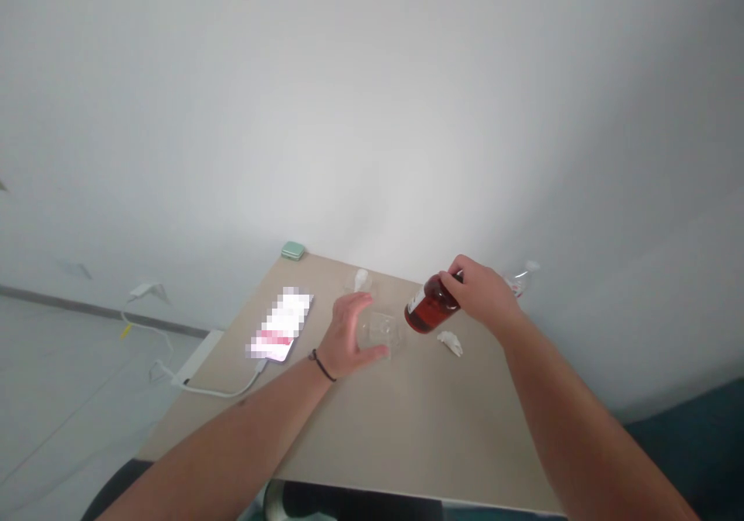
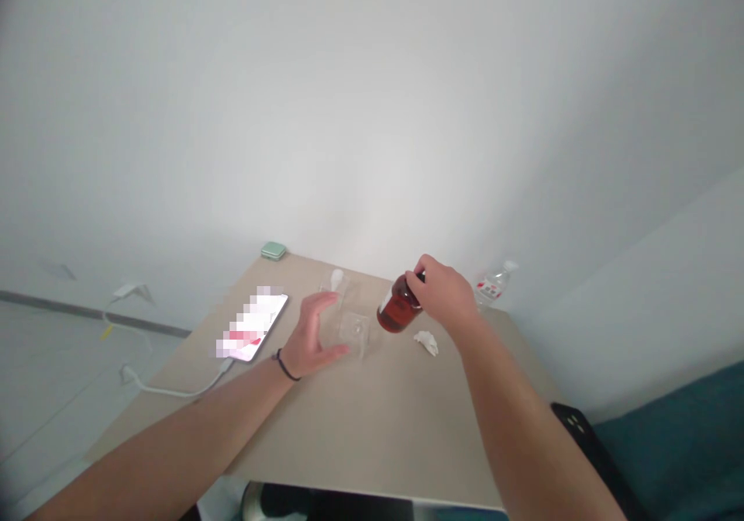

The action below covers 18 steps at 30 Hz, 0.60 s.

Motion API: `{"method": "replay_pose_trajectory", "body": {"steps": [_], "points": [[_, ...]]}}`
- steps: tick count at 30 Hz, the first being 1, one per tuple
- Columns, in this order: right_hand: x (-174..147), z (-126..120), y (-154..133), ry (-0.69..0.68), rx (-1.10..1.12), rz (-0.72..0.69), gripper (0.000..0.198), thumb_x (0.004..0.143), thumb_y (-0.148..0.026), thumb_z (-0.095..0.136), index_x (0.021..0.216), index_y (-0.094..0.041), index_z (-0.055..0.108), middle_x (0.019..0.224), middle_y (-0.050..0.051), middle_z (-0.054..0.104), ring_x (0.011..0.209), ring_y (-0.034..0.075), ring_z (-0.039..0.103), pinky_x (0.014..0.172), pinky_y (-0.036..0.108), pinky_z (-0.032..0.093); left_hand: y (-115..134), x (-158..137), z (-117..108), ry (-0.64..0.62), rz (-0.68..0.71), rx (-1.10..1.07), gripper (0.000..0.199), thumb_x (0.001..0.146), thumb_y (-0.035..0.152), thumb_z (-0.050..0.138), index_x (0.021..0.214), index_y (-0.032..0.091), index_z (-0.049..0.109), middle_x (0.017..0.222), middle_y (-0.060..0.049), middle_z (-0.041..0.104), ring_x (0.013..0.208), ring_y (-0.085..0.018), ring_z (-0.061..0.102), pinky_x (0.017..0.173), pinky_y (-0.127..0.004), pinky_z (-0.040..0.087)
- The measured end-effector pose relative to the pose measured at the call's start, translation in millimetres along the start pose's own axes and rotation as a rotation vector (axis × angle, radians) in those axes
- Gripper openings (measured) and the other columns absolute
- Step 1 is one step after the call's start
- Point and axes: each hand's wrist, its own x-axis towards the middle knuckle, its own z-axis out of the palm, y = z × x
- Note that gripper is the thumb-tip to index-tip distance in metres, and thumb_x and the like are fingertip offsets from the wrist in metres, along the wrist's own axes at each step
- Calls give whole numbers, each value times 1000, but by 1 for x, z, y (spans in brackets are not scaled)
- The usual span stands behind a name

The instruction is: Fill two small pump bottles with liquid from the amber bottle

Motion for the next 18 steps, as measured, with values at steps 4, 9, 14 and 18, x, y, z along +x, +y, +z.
{"method": "replay_pose_trajectory", "body": {"steps": [4, 9, 14, 18], "points": [[-49, -2, -14, -92, 24, -56, 20, 92, -39, 48, 87, -24, 60, 75, 4, 68, 69, 19, 58, 58, 27, 28, 44, -13, 14, -11, 39, -120, 84, 76, 55, 75, 143, 23, 35, 137, -15, 46, 128, -34, 46, 110, -54, 37], [-96, 4, -27, -178, 70, -123, 18, 93, -37, 49, 88, -25, 61, 71, 2, 68, 66, 17, 57, 57, 26, 26, 72, -27, 34, -235, -207, -409, 104, 71, 58, 79, 150, 21, 23, 147, -18, 39, 135, -37, 43, 114, -54, 35], [-113, 4, -29, -180, 64, -164, 18, 94, -38, 50, 91, -25, 62, 71, 1, 68, 65, 18, 59, 57, 26, 25, 67, -28, 35, -395, -360, -561, 112, 64, 47, 87, 150, 19, 22, 147, -19, 46, 132, -37, 49, 115, -53, 35], [-118, 9, -25, -218, 101, -253, 16, 95, -36, 51, 92, -26, 62, 74, 0, 70, 66, 17, 60, 59, 26, 27, 61, -30, 37, -445, -465, -732, 106, 63, 44, 89, 148, 21, 30, 143, -16, 53, 130, -37, 52, 115, -54, 35]]}}
